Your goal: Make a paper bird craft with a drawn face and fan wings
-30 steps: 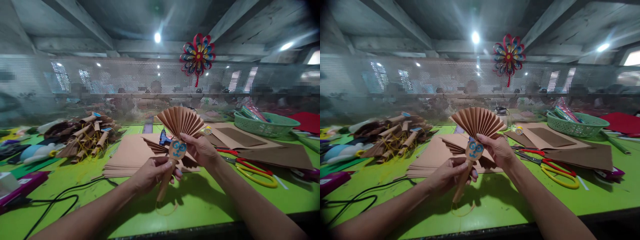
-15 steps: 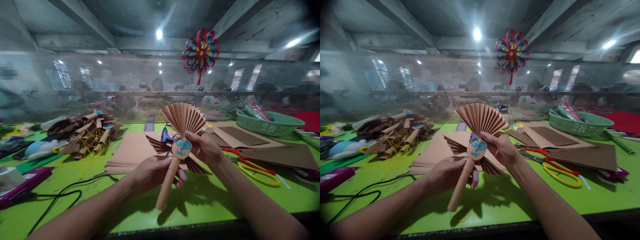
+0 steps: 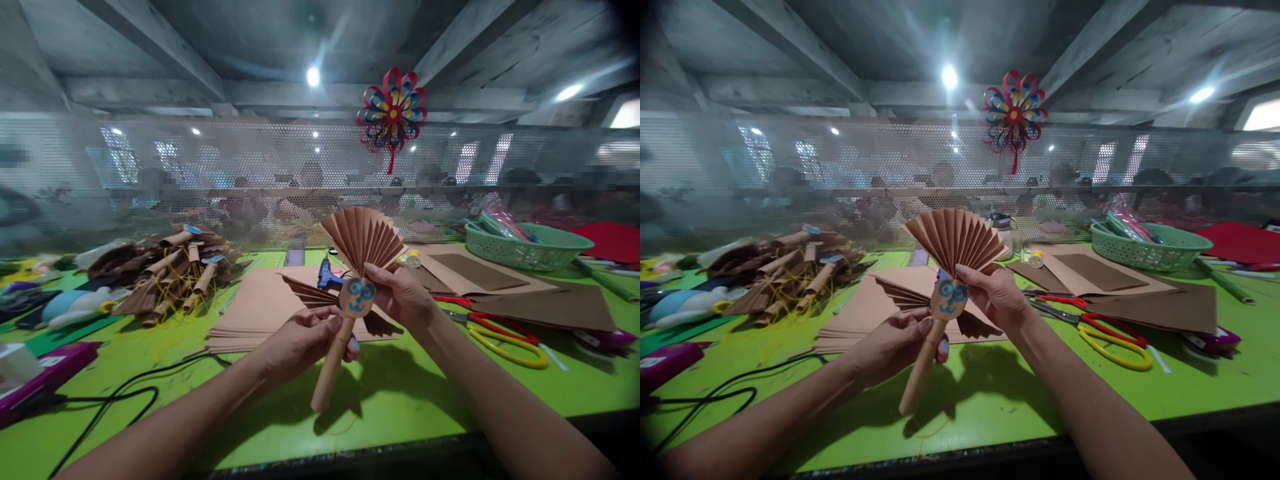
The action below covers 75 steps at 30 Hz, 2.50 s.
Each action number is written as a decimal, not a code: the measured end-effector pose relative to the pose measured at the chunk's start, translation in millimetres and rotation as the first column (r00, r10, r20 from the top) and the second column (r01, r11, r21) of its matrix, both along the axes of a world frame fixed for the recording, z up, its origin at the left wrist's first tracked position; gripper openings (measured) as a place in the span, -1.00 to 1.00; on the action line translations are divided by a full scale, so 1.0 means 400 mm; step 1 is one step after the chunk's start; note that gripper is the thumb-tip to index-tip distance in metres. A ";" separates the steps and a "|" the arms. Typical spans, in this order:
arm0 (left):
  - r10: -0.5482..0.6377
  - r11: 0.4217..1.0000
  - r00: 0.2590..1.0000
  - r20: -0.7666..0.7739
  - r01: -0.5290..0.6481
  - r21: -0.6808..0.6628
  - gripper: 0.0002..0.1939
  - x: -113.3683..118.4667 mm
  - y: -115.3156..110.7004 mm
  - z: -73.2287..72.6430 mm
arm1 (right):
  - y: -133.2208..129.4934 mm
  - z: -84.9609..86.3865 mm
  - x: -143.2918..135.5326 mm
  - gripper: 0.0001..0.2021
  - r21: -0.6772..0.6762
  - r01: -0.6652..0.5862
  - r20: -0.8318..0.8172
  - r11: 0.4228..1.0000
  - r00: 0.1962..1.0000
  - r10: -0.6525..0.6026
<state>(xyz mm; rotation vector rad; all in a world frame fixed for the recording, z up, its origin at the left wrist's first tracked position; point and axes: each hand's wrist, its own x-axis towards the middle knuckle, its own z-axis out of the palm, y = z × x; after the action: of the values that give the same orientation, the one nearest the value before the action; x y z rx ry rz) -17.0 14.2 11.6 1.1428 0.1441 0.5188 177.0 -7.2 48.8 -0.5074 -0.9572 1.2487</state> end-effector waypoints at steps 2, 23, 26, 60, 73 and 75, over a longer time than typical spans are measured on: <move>-0.043 0.999 0.999 -0.023 0.043 -0.002 -0.76 -0.004 -0.002 0.004 | 0.000 -0.003 0.003 -0.80 -0.003 -0.034 0.019 0.999 0.999 0.034; 0.146 0.962 0.985 -0.088 -0.121 0.245 -0.76 -0.001 -0.004 -0.013 | 0.004 -0.014 -0.026 -0.81 -0.005 0.019 0.062 1.000 0.998 -0.019; 0.163 0.958 0.982 -0.090 -0.136 0.252 -0.77 -0.001 -0.003 -0.014 | 0.006 -0.018 -0.025 -0.81 0.024 0.041 0.071 0.999 0.997 -0.043; 0.317 0.948 0.948 -0.040 -0.318 -0.016 -0.74 0.008 0.020 -0.003 | 0.067 -0.038 0.037 -0.81 0.017 0.205 -0.032 0.979 0.978 -0.204; 0.352 0.936 0.936 -0.023 -0.352 -0.018 -0.75 -0.006 0.056 -0.013 | 0.068 -0.058 0.016 -0.74 -0.045 0.261 0.121 0.964 0.960 -0.254; 0.354 0.935 0.935 -0.029 -0.354 -0.005 -0.77 -0.004 0.060 -0.024 | 0.080 -0.057 0.038 -0.71 -0.033 0.365 0.129 0.930 0.925 -0.359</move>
<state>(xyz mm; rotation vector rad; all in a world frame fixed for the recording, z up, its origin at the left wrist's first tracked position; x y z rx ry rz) -18.8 38.3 2.1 1.1195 0.3811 0.8211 192.3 24.7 26.2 -0.7750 -0.8816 0.9192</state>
